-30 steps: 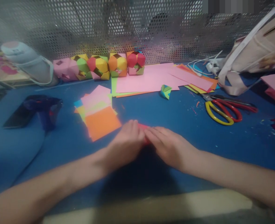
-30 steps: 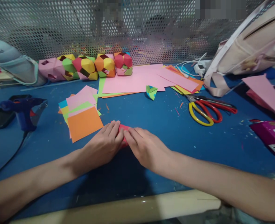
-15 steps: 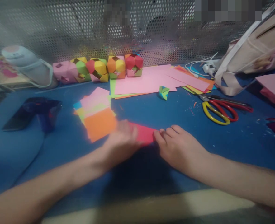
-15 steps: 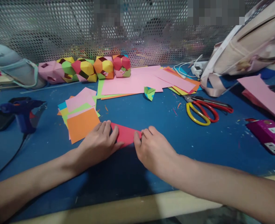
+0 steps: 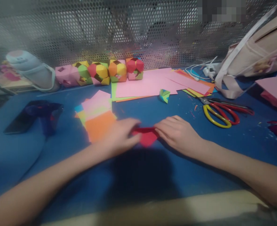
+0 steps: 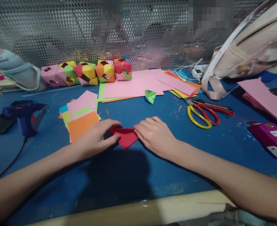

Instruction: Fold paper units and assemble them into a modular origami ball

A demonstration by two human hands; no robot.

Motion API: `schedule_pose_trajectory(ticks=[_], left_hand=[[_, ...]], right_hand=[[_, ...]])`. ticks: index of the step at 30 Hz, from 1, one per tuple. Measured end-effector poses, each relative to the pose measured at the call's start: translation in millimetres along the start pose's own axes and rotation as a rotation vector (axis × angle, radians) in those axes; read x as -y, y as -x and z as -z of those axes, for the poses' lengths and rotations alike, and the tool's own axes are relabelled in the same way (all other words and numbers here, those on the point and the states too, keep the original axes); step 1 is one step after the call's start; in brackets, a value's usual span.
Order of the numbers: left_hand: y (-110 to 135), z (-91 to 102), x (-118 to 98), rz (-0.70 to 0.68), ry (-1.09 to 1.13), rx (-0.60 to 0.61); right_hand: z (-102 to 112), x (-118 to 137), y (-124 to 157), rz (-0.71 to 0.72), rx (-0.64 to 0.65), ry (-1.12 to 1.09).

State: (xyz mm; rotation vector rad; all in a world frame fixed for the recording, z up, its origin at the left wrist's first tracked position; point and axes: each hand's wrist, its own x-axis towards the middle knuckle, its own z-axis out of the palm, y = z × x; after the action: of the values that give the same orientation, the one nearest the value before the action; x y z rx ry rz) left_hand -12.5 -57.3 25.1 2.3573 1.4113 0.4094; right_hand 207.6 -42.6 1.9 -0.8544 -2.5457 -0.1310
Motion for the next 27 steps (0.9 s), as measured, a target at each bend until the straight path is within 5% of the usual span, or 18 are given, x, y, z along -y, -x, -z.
schedule_pose_trajectory(ticks=[6,13,17,23,27], left_hand=[[4,-8.1,-3,0.057,0.183,-0.09],[10,-20.9,-9,0.299,0.56,-0.292],[11,-27.4,-12,0.355,0.782,-0.266],[1,-21.6,2,0.278,0.509,-0.314],[-4,-20.0,12,0.236,0.382,-0.234]], right_hand=[[0,7,-1,-0.238,-0.059,-0.415],[-5,14,-8,-0.792,-0.093,-0.991],[-7,17,-14,-0.885,-0.008,-1.311],[-6,11,-14,-0.728,0.041,-0.983],[-9,6,-13,-0.632,0.029,-0.792]])
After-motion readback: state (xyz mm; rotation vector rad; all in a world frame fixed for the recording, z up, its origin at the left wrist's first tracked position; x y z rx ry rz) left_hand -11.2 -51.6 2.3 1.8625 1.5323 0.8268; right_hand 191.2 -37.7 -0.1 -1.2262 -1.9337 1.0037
